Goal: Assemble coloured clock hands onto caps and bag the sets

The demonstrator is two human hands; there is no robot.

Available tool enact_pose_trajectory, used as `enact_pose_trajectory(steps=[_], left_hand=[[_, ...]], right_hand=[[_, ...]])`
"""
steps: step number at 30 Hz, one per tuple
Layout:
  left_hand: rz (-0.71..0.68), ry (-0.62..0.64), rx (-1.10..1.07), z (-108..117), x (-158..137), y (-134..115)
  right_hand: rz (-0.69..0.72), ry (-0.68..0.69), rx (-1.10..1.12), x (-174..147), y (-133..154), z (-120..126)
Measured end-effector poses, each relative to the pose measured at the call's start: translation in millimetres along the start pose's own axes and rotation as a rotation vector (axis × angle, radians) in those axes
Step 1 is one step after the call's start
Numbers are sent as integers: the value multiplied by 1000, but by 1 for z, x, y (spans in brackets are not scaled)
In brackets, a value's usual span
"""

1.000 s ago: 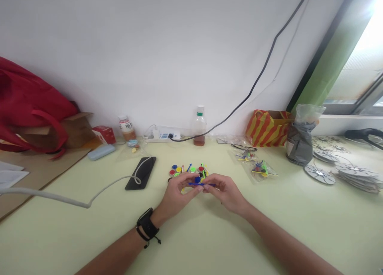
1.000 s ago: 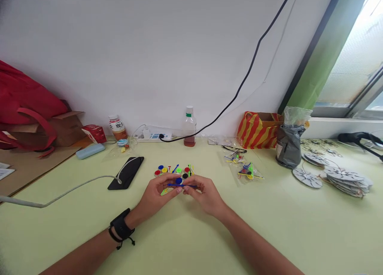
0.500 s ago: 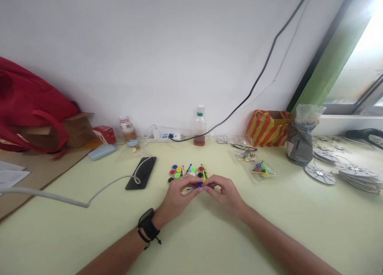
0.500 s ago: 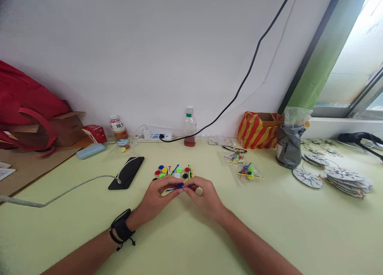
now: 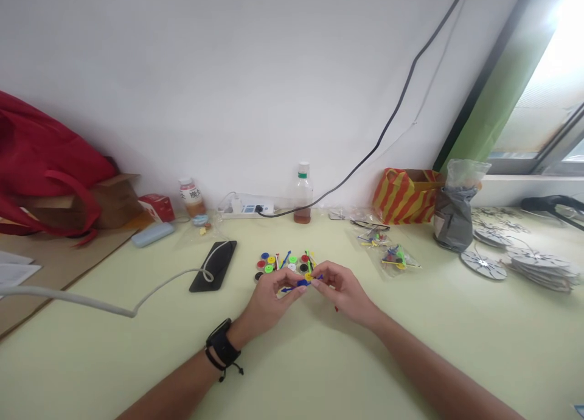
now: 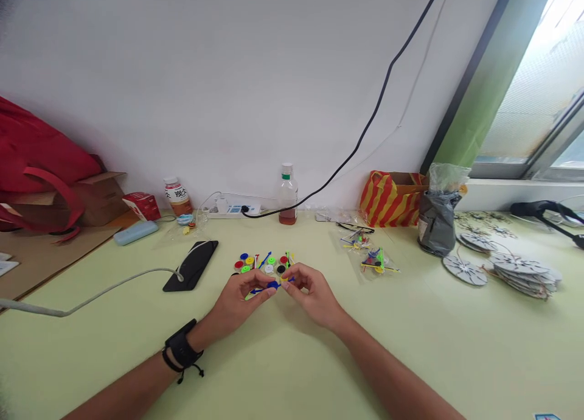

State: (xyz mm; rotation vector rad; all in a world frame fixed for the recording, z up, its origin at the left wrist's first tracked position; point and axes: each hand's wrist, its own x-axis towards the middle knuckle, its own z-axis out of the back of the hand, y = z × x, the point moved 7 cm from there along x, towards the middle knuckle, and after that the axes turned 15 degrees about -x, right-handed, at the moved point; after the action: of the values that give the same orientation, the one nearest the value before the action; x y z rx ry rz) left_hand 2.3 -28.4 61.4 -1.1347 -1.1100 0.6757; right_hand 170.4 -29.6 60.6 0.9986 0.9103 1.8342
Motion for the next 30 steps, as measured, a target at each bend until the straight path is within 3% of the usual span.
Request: enact_pose_trajectory(steps=[7, 14, 20, 25, 30], left_hand=[[117, 63, -273, -8, 1, -7], [164, -44, -306, 3, 4, 12], [174, -111, -296, 7, 4, 9], [169, -129, -294, 8, 4, 10], [157, -113, -285, 7, 4, 9]], right_hand=[[1, 29, 41, 1, 1, 3], [116, -193, -239, -5, 10, 19], [96, -107, -192, -10, 16, 10], [35, 91, -103, -7, 12, -2], [-23, -4, -97, -5, 9, 4]])
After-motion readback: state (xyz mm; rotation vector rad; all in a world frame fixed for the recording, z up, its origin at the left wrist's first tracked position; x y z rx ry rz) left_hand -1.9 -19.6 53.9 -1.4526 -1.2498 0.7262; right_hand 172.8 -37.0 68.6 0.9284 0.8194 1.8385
